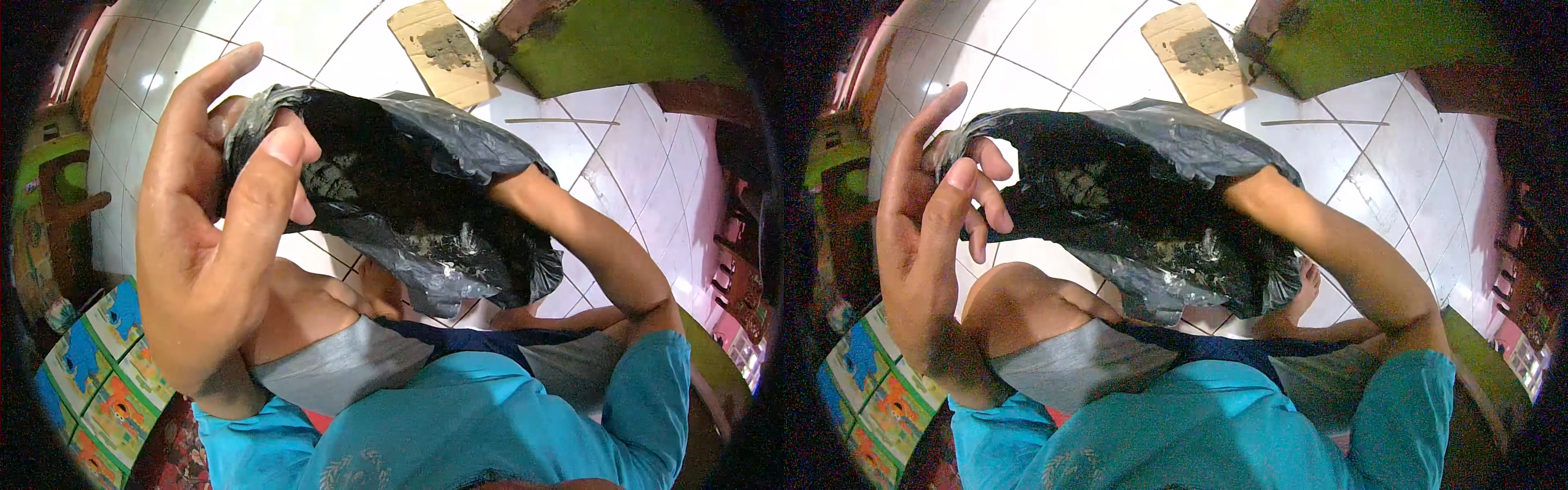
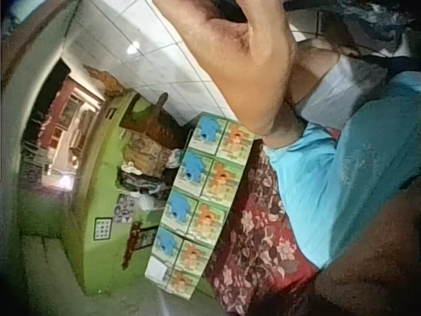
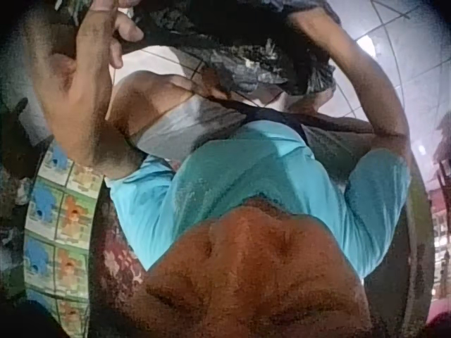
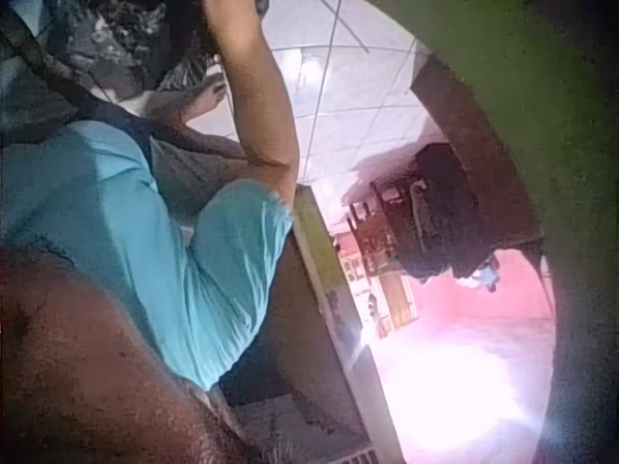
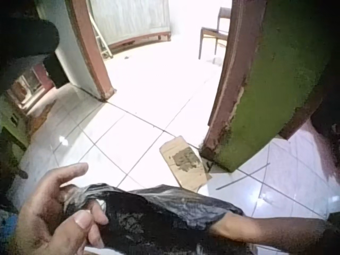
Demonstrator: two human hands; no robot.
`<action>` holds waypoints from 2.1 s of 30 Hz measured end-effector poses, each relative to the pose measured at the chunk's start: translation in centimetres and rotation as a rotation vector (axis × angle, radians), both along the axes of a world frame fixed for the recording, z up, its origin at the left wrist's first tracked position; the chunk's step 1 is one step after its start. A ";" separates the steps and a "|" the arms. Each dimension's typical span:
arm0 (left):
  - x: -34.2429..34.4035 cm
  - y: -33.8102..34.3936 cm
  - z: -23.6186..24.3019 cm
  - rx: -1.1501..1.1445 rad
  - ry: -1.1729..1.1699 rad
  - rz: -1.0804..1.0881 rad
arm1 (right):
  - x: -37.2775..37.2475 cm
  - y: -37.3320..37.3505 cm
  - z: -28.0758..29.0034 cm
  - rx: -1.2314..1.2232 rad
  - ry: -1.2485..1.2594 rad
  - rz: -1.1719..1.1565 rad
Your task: The person applies a patching compound to a damaged area of a pink and green wall using a putty knife. They pick up the compound from a black plastic bag and spread it over the wall surface, then use a small wooden stick to smooth or clear specific sections.
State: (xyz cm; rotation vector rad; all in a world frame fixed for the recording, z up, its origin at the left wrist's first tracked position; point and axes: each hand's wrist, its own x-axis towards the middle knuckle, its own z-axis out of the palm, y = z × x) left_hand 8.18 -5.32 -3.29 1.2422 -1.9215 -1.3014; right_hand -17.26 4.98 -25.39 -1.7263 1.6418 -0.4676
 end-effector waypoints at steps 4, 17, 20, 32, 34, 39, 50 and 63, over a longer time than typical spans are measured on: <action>0.2 0.0 0.1 0.008 0.003 -0.001 | 0.7 0.3 -0.3 -0.036 -0.006 0.001; 0.1 -0.1 0.2 0.018 0.021 -0.058 | -1.7 2.6 1.4 0.100 -0.100 -0.057; 0.0 0.1 0.3 0.029 0.053 -0.028 | -2.6 3.0 1.9 0.268 -0.027 -0.037; 0.6 -1.4 -0.2 0.030 0.156 -0.104 | -1.7 1.7 8.9 0.396 -0.223 -0.181; 0.1 -1.6 0.1 0.081 0.119 -0.073 | -2.6 1.9 10.7 0.518 -0.289 -0.168; 1.1 -2.3 0.3 0.092 0.141 0.023 | -4.2 2.3 16.8 0.424 -0.508 -0.063; -0.1 -2.0 -0.1 0.023 0.103 0.058 | -15.3 12.6 23.1 0.135 -0.443 -0.405; -4.3 1.6 2.4 -0.657 -0.271 0.032 | -26.7 20.2 19.8 -0.165 -0.274 -0.660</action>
